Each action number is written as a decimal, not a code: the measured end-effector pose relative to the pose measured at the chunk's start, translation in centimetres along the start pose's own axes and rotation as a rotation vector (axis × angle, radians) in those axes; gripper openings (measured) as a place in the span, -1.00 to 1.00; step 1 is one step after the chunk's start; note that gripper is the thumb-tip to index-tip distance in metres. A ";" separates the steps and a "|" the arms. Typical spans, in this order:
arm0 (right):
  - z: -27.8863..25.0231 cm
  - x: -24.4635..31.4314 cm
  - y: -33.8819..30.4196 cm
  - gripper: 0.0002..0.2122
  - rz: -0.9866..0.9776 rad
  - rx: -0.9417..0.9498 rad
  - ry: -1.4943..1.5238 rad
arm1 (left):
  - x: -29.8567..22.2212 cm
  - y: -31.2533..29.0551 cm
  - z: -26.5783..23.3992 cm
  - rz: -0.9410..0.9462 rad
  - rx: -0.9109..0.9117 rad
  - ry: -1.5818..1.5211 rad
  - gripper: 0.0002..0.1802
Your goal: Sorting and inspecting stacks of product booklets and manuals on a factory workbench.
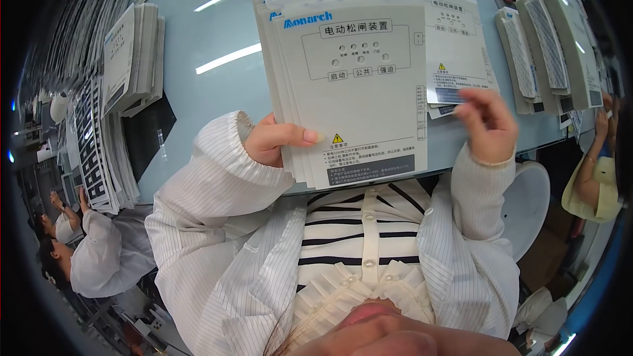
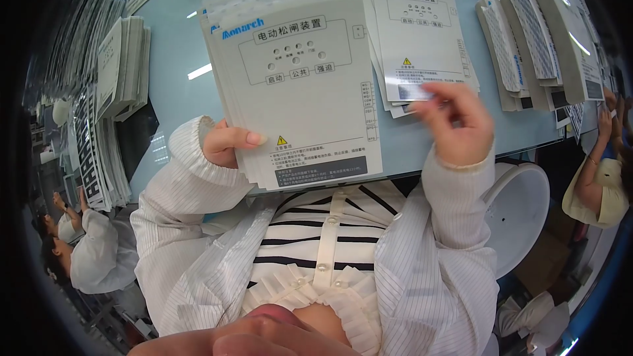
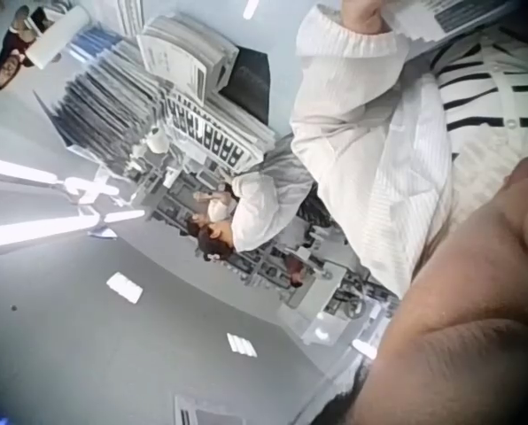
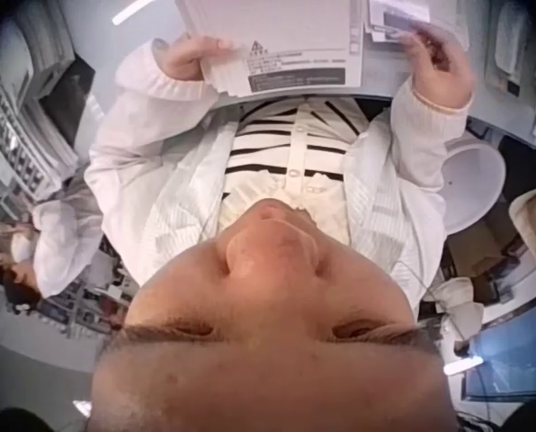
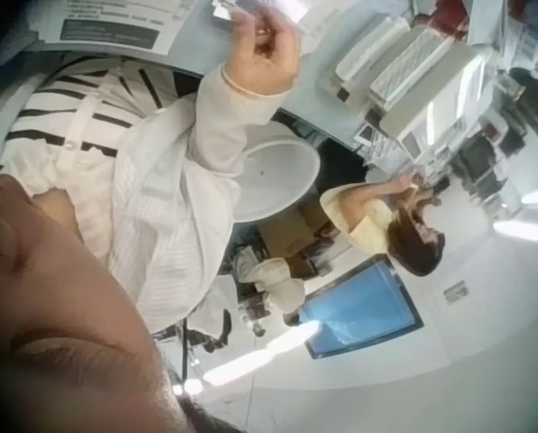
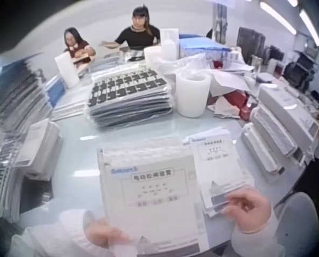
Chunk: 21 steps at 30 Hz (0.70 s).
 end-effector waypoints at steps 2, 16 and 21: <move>2.4 0.3 -1.3 -0.82 0.073 0.265 0.228 | 0.0 0.1 0.1 0.016 0.009 -0.010 -0.19; -0.1 -2.9 -0.6 -0.83 0.303 0.055 0.376 | 0.2 0.1 -0.3 0.033 -0.003 -0.065 -0.25; -3.3 -5.8 1.9 -0.75 0.142 -0.160 0.304 | 0.0 0.3 -0.1 0.044 0.011 -0.041 -0.26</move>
Point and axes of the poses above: each hand's wrist, its own y-axis towards the middle knuckle, its own z-axis out of the palm, x = y × z, the point moved 8 cm from there along y, towards the middle knuckle, and after that the axes turned 2 degrees about z, right-handed, at the moved point
